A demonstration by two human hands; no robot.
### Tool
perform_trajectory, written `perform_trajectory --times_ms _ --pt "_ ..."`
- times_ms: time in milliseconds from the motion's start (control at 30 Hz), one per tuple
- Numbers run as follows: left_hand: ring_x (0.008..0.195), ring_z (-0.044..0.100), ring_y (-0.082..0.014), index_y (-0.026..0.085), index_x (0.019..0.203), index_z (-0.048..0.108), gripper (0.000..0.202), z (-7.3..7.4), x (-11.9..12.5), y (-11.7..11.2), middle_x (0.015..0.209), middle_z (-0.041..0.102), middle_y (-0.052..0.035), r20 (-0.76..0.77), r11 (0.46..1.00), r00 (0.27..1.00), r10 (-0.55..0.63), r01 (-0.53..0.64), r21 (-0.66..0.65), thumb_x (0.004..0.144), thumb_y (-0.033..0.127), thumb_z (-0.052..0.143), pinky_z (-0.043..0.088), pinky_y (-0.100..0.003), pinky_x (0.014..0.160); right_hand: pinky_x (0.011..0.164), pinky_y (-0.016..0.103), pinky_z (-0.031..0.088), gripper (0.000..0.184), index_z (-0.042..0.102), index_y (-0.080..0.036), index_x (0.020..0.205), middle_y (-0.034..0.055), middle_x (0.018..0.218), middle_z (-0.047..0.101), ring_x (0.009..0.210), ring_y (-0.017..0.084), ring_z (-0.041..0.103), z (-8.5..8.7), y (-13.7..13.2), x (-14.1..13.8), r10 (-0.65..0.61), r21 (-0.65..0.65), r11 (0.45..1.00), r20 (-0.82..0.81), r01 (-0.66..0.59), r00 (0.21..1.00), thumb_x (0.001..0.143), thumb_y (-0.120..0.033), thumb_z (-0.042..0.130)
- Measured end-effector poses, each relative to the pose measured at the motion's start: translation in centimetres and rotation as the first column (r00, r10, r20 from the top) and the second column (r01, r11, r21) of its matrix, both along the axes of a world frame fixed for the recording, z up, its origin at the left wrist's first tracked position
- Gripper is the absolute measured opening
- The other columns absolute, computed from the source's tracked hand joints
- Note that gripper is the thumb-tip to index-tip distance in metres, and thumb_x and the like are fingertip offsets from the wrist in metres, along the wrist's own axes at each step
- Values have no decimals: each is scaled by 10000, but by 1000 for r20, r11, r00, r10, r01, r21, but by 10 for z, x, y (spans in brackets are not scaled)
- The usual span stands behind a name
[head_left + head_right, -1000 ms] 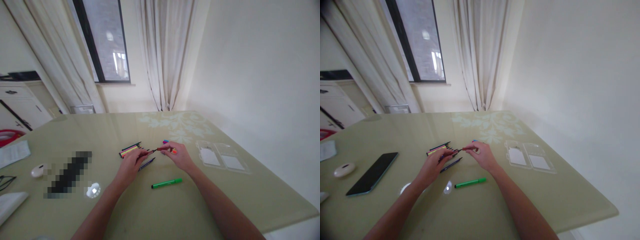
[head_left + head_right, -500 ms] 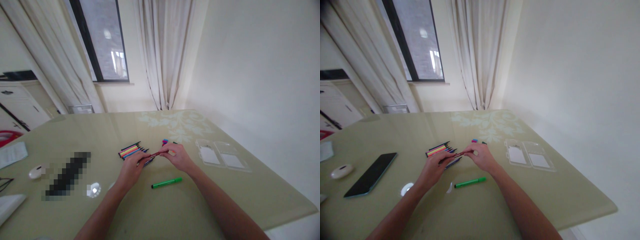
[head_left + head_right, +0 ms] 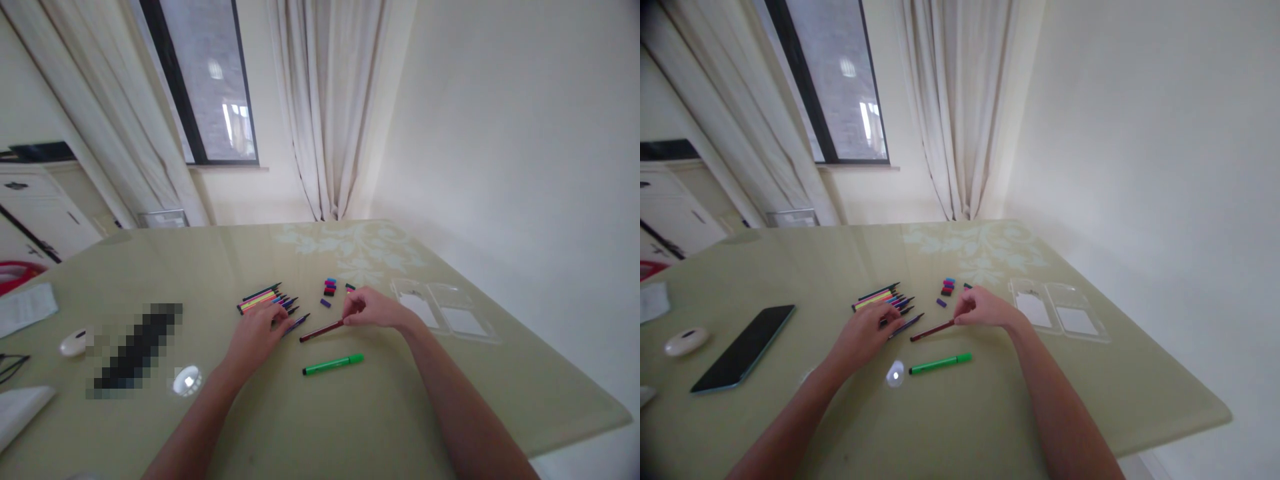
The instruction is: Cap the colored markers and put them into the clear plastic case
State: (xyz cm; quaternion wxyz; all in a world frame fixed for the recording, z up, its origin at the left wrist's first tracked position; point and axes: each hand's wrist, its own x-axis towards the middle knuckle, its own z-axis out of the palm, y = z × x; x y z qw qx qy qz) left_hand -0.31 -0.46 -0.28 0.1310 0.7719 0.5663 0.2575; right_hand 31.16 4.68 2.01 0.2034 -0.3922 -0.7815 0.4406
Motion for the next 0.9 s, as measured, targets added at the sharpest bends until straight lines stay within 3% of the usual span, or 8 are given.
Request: perform_trajectory --times_ms 100,200,267,367,467,600,800,900 --pt "915 671 -249 226 862 736 125 -4 -1 0 936 743 -48 -67 999 998 -5 3 -35 876 349 714 472 -345 828 575 235 467 80 815 -218 779 -6 678 732 634 154 642 1 -2 1 71 -16 997 101 -69 992 737 -283 797" --pt "926 666 -247 226 839 730 64 -5 1 -1 911 726 -46 -109 999 994 -21 17 -34 867 282 715 472 -342 847 576 242 437 78 821 -233 760 -13 651 713 621 149 615 2 -2 -5 55 75 995 144 -66 988 761 -308 802" --pt "952 666 -250 229 837 720 88 -4 3 -2 933 726 -48 -88 1000 996 -21 21 6 893 291 691 472 -349 872 608 256 440 135 812 -225 778 -2 685 718 649 156 618 -2 -1 -14 -83 200 978 136 55 987 829 -341 763" --pt "953 674 -249 235 894 706 137 -3 8 -2 964 741 -43 -9 999 1000 -19 19 47 948 341 637 482 -356 874 723 299 479 181 789 -208 834 40 840 745 768 184 654 -16 0 -34 -364 417 861 107 291 925 911 -350 706" --pt "926 690 -240 241 978 692 163 -4 12 -2 961 759 -34 69 999 997 -28 26 37 986 368 591 501 -355 856 878 355 495 114 778 -204 912 85 1015 739 965 234 672 -31 0 -52 -464 541 778 153 318 873 902 -310 738" --pt "1000 704 -238 248 1062 712 174 -5 13 -1 1053 776 -39 165 996 986 -37 23 81 977 364 614 519 -357 908 945 385 491 51 773 -192 891 106 1054 735 1068 264 660 -35 0 -57 -432 552 791 202 262 879 893 -227 735" --pt "1043 694 -241 246 1048 748 193 -2 8 1 1076 770 -46 242 984 970 -9 -34 175 977 371 618 524 -380 969 741 291 504 116 732 -214 1009 41 971 785 834 182 693 -15 -4 -47 -300 397 858 -129 326 945 936 -294 687" --pt "1072 694 -246 252 1044 751 203 -1 7 1 1078 774 -45 245 981 969 -9 -39 190 984 378 604 522 -389 994 721 281 496 145 741 -218 985 38 960 786 820 176 690 -7 -9 -48 -253 386 869 -190 309 949 927 -346 704"
